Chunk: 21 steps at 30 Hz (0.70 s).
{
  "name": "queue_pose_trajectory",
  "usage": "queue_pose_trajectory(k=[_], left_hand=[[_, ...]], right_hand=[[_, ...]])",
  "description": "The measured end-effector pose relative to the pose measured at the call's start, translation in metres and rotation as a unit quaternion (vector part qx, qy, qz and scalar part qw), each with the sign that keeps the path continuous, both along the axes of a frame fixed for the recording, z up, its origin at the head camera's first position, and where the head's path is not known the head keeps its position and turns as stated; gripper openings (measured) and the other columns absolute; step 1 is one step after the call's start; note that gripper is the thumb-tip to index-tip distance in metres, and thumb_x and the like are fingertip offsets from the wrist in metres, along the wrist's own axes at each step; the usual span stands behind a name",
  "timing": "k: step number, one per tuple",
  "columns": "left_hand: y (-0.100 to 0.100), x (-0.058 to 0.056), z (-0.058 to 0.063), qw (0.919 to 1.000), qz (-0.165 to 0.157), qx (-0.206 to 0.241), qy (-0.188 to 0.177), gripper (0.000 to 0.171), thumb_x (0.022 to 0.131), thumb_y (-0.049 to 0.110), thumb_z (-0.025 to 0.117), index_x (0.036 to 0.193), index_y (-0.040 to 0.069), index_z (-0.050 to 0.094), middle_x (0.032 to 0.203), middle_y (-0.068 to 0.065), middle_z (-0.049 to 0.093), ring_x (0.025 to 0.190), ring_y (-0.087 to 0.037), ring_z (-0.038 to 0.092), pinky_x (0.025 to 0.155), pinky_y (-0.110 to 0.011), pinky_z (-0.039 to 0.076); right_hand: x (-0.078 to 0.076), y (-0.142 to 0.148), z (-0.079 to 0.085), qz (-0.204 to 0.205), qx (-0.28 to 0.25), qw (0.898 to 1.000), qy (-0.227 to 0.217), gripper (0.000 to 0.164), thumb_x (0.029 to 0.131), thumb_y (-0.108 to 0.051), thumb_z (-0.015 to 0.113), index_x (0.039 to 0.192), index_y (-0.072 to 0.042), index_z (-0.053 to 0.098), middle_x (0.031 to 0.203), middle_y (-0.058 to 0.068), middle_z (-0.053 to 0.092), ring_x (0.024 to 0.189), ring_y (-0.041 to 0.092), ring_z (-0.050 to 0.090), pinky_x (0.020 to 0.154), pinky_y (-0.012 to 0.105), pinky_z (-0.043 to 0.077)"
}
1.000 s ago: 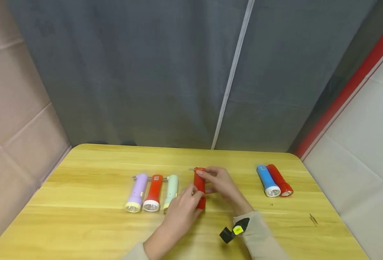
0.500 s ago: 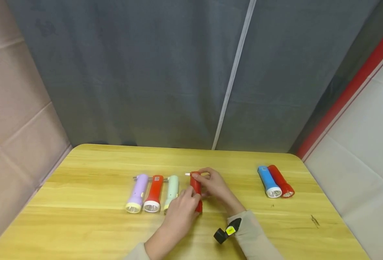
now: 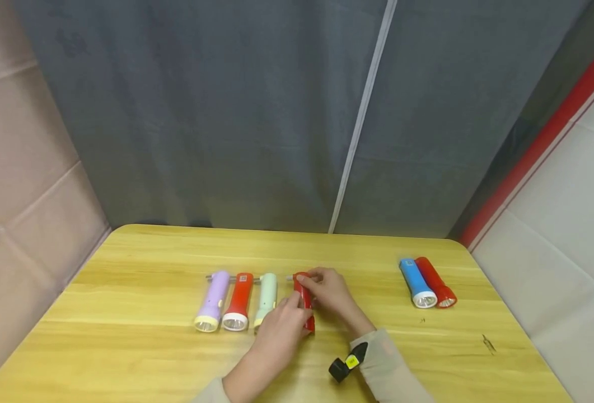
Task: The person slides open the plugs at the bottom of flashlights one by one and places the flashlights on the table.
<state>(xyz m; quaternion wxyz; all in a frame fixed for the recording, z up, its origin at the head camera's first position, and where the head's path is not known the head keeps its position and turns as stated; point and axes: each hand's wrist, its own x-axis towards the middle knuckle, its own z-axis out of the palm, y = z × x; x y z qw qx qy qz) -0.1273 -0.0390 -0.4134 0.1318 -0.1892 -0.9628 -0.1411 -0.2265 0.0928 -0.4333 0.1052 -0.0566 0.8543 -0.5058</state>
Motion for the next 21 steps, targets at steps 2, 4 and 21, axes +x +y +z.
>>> queue_pose_trajectory(k=[2,4,21], left_hand=[[0.0,0.0,0.0,0.9999,-0.001,-0.009,0.006,0.026,0.073,0.023,0.089,0.095,0.012,0.08,0.096,-0.004,0.066,0.078,-0.017,0.061,0.06,-0.024,0.056],[-0.001,0.001,0.0,0.9997,-0.002,-0.017,0.014,0.025,0.073,0.024,0.089,0.093,0.012,0.08,0.094,-0.003,0.065,0.076,-0.016,0.06,0.058,-0.023,0.054],[-0.002,0.002,0.003,0.9994,0.004,-0.032,0.007,0.021,0.074,0.024,0.088,0.091,0.013,0.08,0.092,-0.004,0.063,0.072,-0.016,0.059,0.053,-0.026,0.053]], right_hand=[[0.001,-0.001,-0.002,0.001,0.009,1.0,0.007,0.043,0.095,-0.038,0.07,0.116,-0.001,0.07,0.099,0.012,0.071,0.072,0.017,0.062,0.061,0.026,0.056],[0.002,-0.001,-0.004,0.002,0.013,1.0,0.015,0.043,0.095,-0.038,0.07,0.115,0.0,0.07,0.099,0.012,0.072,0.069,0.016,0.061,0.06,0.025,0.055],[0.007,-0.008,-0.01,0.007,0.069,0.996,0.061,0.042,0.094,-0.039,0.069,0.111,0.0,0.072,0.088,0.008,0.071,0.075,0.017,0.059,0.064,0.025,0.051]])
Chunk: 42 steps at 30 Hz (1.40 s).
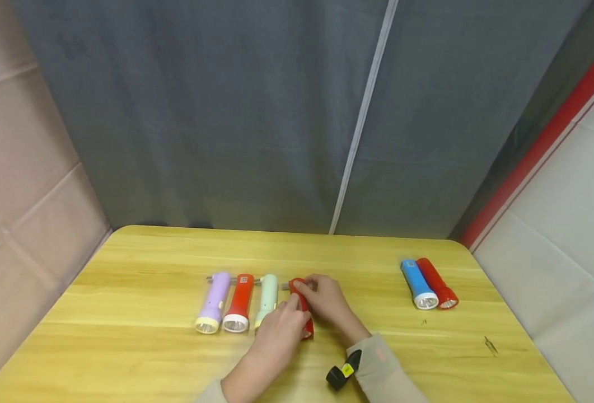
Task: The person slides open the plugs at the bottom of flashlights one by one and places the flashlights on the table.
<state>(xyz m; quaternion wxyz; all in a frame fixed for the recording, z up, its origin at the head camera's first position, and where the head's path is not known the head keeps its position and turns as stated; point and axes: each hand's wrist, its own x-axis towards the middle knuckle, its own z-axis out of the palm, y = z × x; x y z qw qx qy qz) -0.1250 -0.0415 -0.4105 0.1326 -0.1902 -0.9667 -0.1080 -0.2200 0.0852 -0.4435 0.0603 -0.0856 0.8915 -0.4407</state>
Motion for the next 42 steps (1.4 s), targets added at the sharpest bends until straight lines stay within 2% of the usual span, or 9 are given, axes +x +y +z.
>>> queue_pose_trajectory(k=[3,6,9,12,20,29,35,42], left_hand=[[0.0,0.0,0.0,1.0,0.0,0.002,-0.004,0.022,0.074,0.025,0.088,0.091,0.014,0.079,0.095,-0.005,0.064,0.073,-0.017,0.061,0.053,-0.026,0.053],[-0.001,-0.001,0.0,0.9999,-0.001,0.006,-0.01,0.022,0.074,0.024,0.088,0.091,0.014,0.079,0.105,-0.006,0.066,0.075,-0.018,0.063,0.053,-0.026,0.054],[-0.003,-0.002,0.001,0.9998,-0.005,0.013,-0.011,0.022,0.073,0.023,0.088,0.091,0.013,0.079,0.113,-0.007,0.068,0.077,-0.019,0.065,0.054,-0.026,0.054],[-0.005,-0.002,0.001,0.9998,-0.009,0.017,-0.007,0.02,0.074,0.02,0.088,0.09,0.013,0.079,0.112,-0.007,0.069,0.079,-0.02,0.066,0.056,-0.027,0.055],[-0.008,-0.003,0.005,0.9997,-0.005,0.014,-0.018,0.018,0.076,0.017,0.087,0.092,0.011,0.078,0.116,-0.008,0.068,0.084,-0.023,0.069,0.06,-0.029,0.058],[-0.011,-0.002,0.005,0.9997,-0.002,0.015,-0.018,0.014,0.076,0.015,0.086,0.086,0.011,0.077,0.114,-0.007,0.068,0.087,-0.021,0.068,0.06,-0.03,0.058],[-0.01,-0.001,0.004,0.9995,0.007,0.016,-0.025,0.02,0.078,0.024,0.087,0.089,0.011,0.077,0.114,-0.007,0.069,0.082,-0.02,0.068,0.06,-0.029,0.057],[-0.009,-0.002,0.004,0.9996,0.013,0.015,-0.019,0.026,0.083,0.032,0.082,0.094,0.009,0.076,0.105,-0.008,0.069,0.075,-0.018,0.065,0.057,-0.027,0.055]], right_hand=[[0.003,0.003,0.004,0.011,0.022,1.0,0.002,0.044,0.093,-0.041,0.069,0.108,0.001,0.07,0.075,0.003,0.064,0.068,0.015,0.056,0.061,0.024,0.047],[0.008,0.006,0.009,0.028,0.04,0.999,-0.009,0.038,0.093,-0.039,0.068,0.086,-0.001,0.069,0.06,-0.002,0.054,0.055,0.012,0.05,0.051,0.022,0.04],[0.012,0.007,0.012,0.046,0.041,0.998,-0.032,0.039,0.093,-0.035,0.065,0.064,-0.009,0.058,0.05,-0.005,0.046,0.045,0.01,0.045,0.044,0.021,0.034],[0.015,0.006,0.014,0.052,0.04,0.997,-0.042,0.042,0.092,-0.034,0.063,0.057,-0.014,0.051,0.048,-0.006,0.045,0.043,0.009,0.044,0.042,0.021,0.033],[0.014,0.0,0.008,0.045,0.029,0.998,-0.034,0.043,0.091,-0.04,0.062,0.059,-0.014,0.052,0.05,-0.005,0.046,0.045,0.01,0.044,0.043,0.022,0.034],[0.016,-0.003,0.006,0.043,0.032,0.998,-0.017,0.046,0.093,-0.044,0.063,0.059,-0.015,0.052,0.049,-0.006,0.043,0.044,0.01,0.042,0.042,0.022,0.031],[0.016,-0.002,0.006,0.045,0.039,0.998,-0.014,0.049,0.093,-0.05,0.062,0.061,-0.013,0.056,0.048,-0.007,0.046,0.042,0.009,0.045,0.042,0.022,0.034],[0.017,0.005,0.011,0.045,0.041,0.998,-0.02,0.05,0.095,-0.056,0.062,0.078,-0.009,0.066,0.056,-0.004,0.052,0.049,0.011,0.049,0.047,0.023,0.04]])
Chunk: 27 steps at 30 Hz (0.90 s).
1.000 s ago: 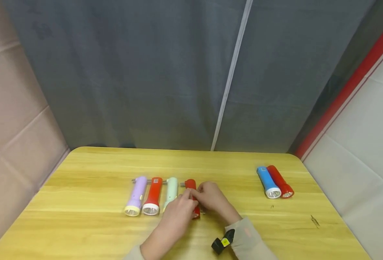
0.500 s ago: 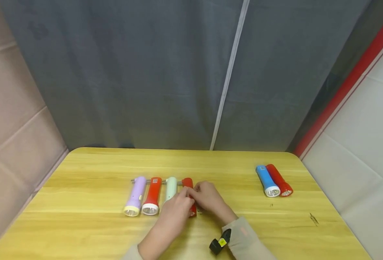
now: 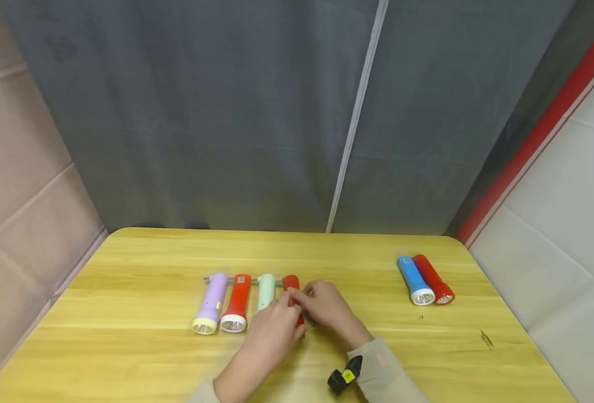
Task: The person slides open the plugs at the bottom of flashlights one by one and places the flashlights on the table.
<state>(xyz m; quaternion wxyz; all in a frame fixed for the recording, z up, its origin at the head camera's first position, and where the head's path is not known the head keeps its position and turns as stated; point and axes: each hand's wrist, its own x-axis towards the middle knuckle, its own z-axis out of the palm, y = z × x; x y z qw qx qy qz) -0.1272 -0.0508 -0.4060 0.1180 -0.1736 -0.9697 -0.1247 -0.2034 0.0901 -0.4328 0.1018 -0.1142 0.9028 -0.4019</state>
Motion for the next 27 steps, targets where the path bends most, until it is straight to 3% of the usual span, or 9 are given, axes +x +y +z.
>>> queue_pose_trajectory(k=[6,10,14,18,24,27], left_hand=[[-0.001,0.003,0.004,0.9996,0.006,0.025,0.013,0.028,0.086,0.032,0.08,0.098,0.008,0.075,0.091,-0.004,0.067,0.073,-0.016,0.06,0.058,-0.026,0.052],[0.003,0.011,0.013,0.9979,-0.013,0.061,0.016,0.027,0.088,0.034,0.078,0.1,0.01,0.076,0.094,-0.002,0.067,0.081,-0.016,0.064,0.061,-0.026,0.055],[0.014,0.018,0.025,0.9931,-0.058,0.1,-0.018,0.025,0.091,0.034,0.075,0.106,0.013,0.076,0.099,0.0,0.069,0.088,-0.014,0.067,0.069,-0.025,0.058],[0.03,0.017,0.031,0.9872,-0.085,0.118,-0.066,0.024,0.093,0.036,0.073,0.107,0.017,0.077,0.102,0.003,0.071,0.088,-0.009,0.067,0.071,-0.023,0.057],[0.063,0.005,0.023,0.977,-0.087,0.15,-0.124,0.023,0.094,0.036,0.071,0.103,0.017,0.079,0.101,0.003,0.074,0.088,-0.008,0.069,0.07,-0.022,0.055],[0.083,0.0,0.016,0.9738,-0.087,0.157,-0.14,0.024,0.095,0.035,0.071,0.104,0.015,0.079,0.096,0.003,0.074,0.084,-0.006,0.067,0.068,-0.02,0.053]], right_hand=[[0.005,0.015,0.007,0.004,-0.013,1.0,-0.007,0.046,0.096,-0.052,0.063,0.098,-0.006,0.069,0.062,0.002,0.061,0.05,0.012,0.052,0.049,0.026,0.044],[0.01,0.031,0.013,-0.004,0.01,1.0,0.022,0.041,0.096,-0.047,0.065,0.101,-0.007,0.071,0.07,0.004,0.066,0.052,0.012,0.055,0.051,0.026,0.047],[0.014,0.05,0.02,-0.023,0.043,0.997,0.056,0.034,0.095,-0.044,0.068,0.099,-0.01,0.073,0.078,0.001,0.07,0.063,0.01,0.059,0.058,0.026,0.05],[0.014,0.071,0.025,-0.04,0.081,0.993,0.073,0.032,0.095,-0.043,0.068,0.101,-0.012,0.073,0.088,0.001,0.073,0.077,0.011,0.064,0.067,0.028,0.054],[0.008,0.11,0.03,-0.054,0.109,0.987,0.103,0.032,0.096,-0.037,0.068,0.11,-0.009,0.073,0.103,0.006,0.076,0.09,0.02,0.07,0.079,0.039,0.061],[0.002,0.131,0.032,-0.063,0.11,0.983,0.131,0.028,0.097,-0.032,0.068,0.108,-0.007,0.073,0.104,0.009,0.077,0.089,0.024,0.072,0.079,0.042,0.061]])
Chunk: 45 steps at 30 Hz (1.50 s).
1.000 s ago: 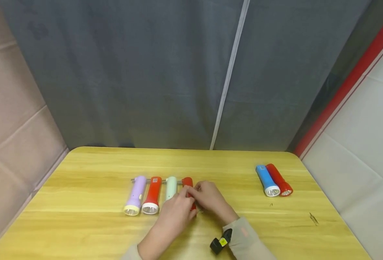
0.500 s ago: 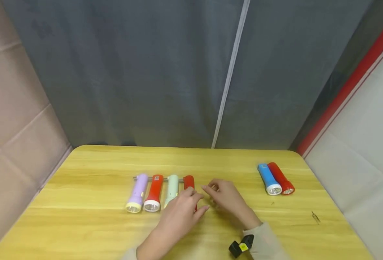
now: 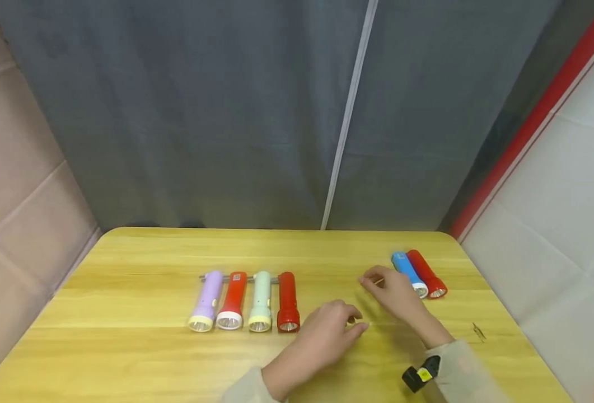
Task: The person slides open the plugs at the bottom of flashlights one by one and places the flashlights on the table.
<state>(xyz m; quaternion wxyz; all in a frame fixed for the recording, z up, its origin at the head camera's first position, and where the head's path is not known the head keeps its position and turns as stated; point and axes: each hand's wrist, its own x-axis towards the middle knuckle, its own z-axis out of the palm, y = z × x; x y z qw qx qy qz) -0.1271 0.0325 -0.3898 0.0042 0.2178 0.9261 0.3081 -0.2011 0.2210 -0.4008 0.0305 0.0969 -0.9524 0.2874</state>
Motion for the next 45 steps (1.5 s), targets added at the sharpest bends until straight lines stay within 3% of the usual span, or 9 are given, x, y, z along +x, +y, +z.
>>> queue_pose_trajectory(k=[8,13,18,23,26,32,36,40,45], left_hand=[[0.043,-0.02,-0.005,0.9993,0.024,-0.013,-0.027,0.03,0.095,0.038,0.071,0.11,0.014,0.076,0.1,0.004,0.077,0.083,-0.004,0.068,0.064,-0.021,0.053],[0.066,-0.041,-0.014,0.9953,0.047,0.073,-0.043,0.027,0.096,0.03,0.068,0.112,0.009,0.075,0.079,0.005,0.073,0.058,-0.001,0.057,0.056,-0.017,0.047],[0.091,-0.061,-0.032,0.9765,0.089,0.174,-0.09,0.027,0.096,0.027,0.068,0.112,0.005,0.074,0.064,0.005,0.065,0.045,-0.002,0.045,0.047,-0.016,0.04],[0.109,-0.07,-0.046,0.9563,0.116,0.221,-0.153,0.037,0.095,0.03,0.07,0.118,0.002,0.071,0.065,-0.003,0.065,0.045,-0.006,0.043,0.045,-0.02,0.039],[0.113,-0.073,-0.048,0.9551,0.119,0.22,-0.159,0.037,0.095,0.031,0.069,0.114,0.0,0.071,0.067,-0.006,0.064,0.045,-0.008,0.04,0.046,-0.021,0.037],[0.122,-0.081,-0.045,0.96,0.121,0.207,-0.145,0.038,0.094,0.032,0.068,0.066,0.012,0.051,0.054,0.004,0.038,0.044,-0.01,0.031,0.042,-0.024,0.025],[0.127,-0.084,-0.045,0.9667,0.129,0.172,-0.139,0.041,0.094,0.033,0.069,0.063,0.017,0.047,0.056,0.005,0.04,0.046,-0.011,0.036,0.041,-0.025,0.029],[0.13,-0.086,-0.044,0.9715,0.135,0.14,-0.136,0.042,0.094,0.033,0.068,0.062,0.016,0.046,0.057,0.003,0.043,0.047,-0.012,0.04,0.042,-0.026,0.031],[0.13,-0.088,-0.042,0.9705,0.134,0.139,-0.144,0.041,0.095,0.032,0.068,0.063,0.016,0.048,0.057,0.002,0.046,0.046,-0.012,0.041,0.041,-0.025,0.032]], right_hand=[[-0.016,0.039,0.006,-0.04,0.018,0.997,0.058,0.025,0.096,-0.027,0.069,0.103,-0.004,0.075,0.098,0.014,0.077,0.086,0.031,0.074,0.073,0.046,0.06],[-0.027,0.051,0.01,-0.051,0.041,0.996,0.061,0.034,0.098,-0.03,0.066,0.109,0.0,0.072,0.097,0.016,0.076,0.085,0.032,0.072,0.068,0.044,0.059],[-0.038,0.059,0.01,-0.07,0.055,0.995,0.051,0.038,0.099,-0.032,0.062,0.114,0.001,0.07,0.098,0.018,0.076,0.076,0.027,0.07,0.062,0.041,0.056],[-0.044,0.058,0.01,-0.096,0.067,0.993,0.021,0.041,0.098,-0.033,0.058,0.12,0.001,0.068,0.1,0.018,0.075,0.069,0.021,0.064,0.055,0.034,0.051],[-0.047,0.055,0.011,-0.11,0.082,0.991,0.012,0.042,0.096,-0.032,0.057,0.12,0.001,0.068,0.1,0.021,0.074,0.066,0.022,0.061,0.05,0.032,0.047],[-0.058,0.058,0.01,-0.13,0.115,0.985,0.012,0.034,0.091,-0.035,0.062,0.101,-0.003,0.069,0.08,0.013,0.066,0.063,0.022,0.052,0.046,0.032,0.035],[-0.062,0.062,0.006,-0.133,0.118,0.984,0.008,0.03,0.09,-0.034,0.064,0.076,-0.009,0.058,0.061,0.003,0.05,0.055,0.017,0.041,0.045,0.029,0.029],[-0.062,0.061,0.003,-0.123,0.116,0.986,0.0,0.044,0.09,-0.033,0.066,0.062,-0.018,0.036,0.054,-0.005,0.028,0.049,0.013,0.027,0.044,0.025,0.021],[-0.064,0.059,0.002,-0.119,0.118,0.986,-0.012,0.039,0.091,-0.031,0.062,0.062,-0.017,0.04,0.054,-0.002,0.037,0.048,0.015,0.034,0.043,0.027,0.027]])
